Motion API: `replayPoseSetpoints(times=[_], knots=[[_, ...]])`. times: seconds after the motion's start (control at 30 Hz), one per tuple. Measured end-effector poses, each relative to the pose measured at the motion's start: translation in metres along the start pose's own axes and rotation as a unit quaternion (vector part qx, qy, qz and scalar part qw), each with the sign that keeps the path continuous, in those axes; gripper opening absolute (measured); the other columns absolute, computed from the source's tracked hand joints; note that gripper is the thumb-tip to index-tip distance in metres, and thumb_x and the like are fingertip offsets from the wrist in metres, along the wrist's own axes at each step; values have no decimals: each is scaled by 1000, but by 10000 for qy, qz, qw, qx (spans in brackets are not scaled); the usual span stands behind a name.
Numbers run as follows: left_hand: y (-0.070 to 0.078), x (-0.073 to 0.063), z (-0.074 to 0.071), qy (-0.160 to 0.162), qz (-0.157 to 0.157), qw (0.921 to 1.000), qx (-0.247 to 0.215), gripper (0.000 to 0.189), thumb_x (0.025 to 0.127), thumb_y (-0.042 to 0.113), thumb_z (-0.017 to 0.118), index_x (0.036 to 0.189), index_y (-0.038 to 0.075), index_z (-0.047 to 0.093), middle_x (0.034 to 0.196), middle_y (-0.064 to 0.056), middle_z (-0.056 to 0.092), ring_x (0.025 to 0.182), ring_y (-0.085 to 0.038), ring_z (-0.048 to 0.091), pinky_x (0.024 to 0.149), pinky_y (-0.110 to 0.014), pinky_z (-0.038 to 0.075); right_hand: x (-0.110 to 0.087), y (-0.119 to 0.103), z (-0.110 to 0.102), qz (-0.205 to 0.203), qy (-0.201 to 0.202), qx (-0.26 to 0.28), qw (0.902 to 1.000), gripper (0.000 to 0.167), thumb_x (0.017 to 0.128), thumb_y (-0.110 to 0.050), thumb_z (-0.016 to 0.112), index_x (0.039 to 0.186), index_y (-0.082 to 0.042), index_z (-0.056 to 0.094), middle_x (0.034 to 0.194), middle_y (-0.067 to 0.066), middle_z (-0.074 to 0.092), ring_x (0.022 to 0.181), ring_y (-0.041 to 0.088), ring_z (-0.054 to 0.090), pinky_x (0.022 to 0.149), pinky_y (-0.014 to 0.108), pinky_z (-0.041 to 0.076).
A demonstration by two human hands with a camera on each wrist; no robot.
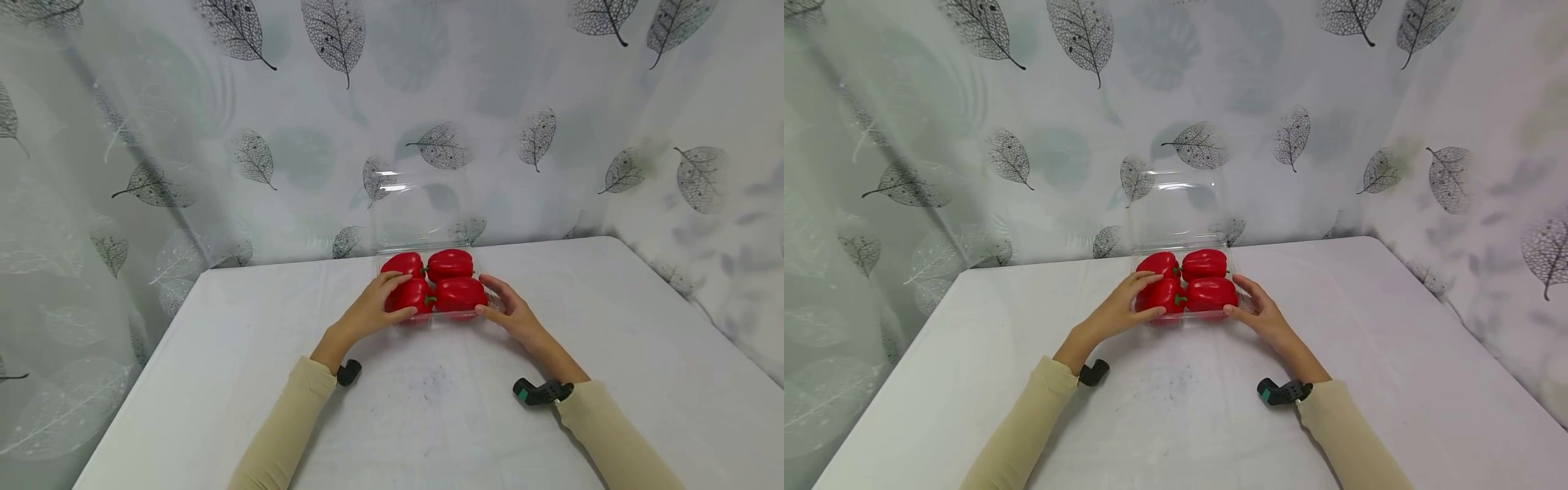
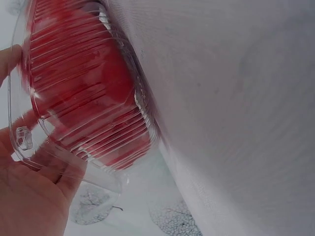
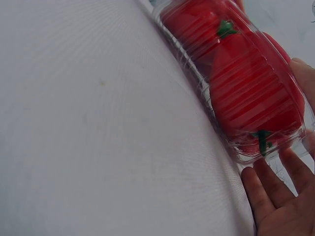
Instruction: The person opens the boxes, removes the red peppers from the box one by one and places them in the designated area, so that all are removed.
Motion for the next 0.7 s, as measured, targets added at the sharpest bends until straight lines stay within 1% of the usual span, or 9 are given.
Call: replayPoseSetpoints(times=[0.2, 0.4, 0.5, 0.57, 0.7], knots=[[-1, 1, 0, 50, -130, 9998, 107, 67, 86, 33, 75, 144, 15, 46, 141, -11, 44, 130, -31, 43, 93, -46, 53, -1, -1, 0, -22, 2, 5, 10000, 76, 91, -24, 70, 153, -12, 28, 159, 10, 26, 147, 31, 23, 110, 46, 32], [-2, 5, 2, 153, -288, 9989, 337, 72, 82, 39, 77, 144, 17, 46, 139, -9, 46, 128, -30, 45, 90, -44, 55, 0, 1, 1, -23, -54, 38, 10000, 75, 92, -23, 69, 153, -11, 27, 159, 10, 26, 147, 32, 22, 110, 46, 32], [-2, 6, 3, 189, -358, 9990, 213, 73, 81, 38, 78, 143, 17, 47, 138, -10, 46, 128, -30, 45, 90, -44, 55, 0, 1, 1, -30, -60, 30, 10000, 74, 92, -22, 68, 153, -11, 28, 159, 11, 26, 147, 32, 22, 110, 47, 32], [-2, 6, 3, 199, -367, 9991, 33, 72, 81, 37, 79, 142, 15, 48, 137, -11, 46, 128, -31, 44, 90, -45, 55, 1, 1, 0, -33, -59, 12, 10000, 73, 92, -22, 68, 152, -11, 28, 159, 11, 26, 147, 32, 22, 110, 47, 32], [-2, 7, 4, 201, -318, 9990, -251, 70, 82, 33, 78, 142, 13, 48, 135, -11, 45, 128, -31, 42, 91, -45, 54, 1, 1, -1, -67, -45, -40, 10000, 73, 92, -22, 68, 152, -10, 28, 159, 13, 27, 146, 33, 22, 110, 48, 31]])
Point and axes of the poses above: each hand's wrist, its own x-axis towards the middle knuckle, its own z-axis out of the palm, y = z × x, the point moved 5 cm from there along x, towards the middle knuckle
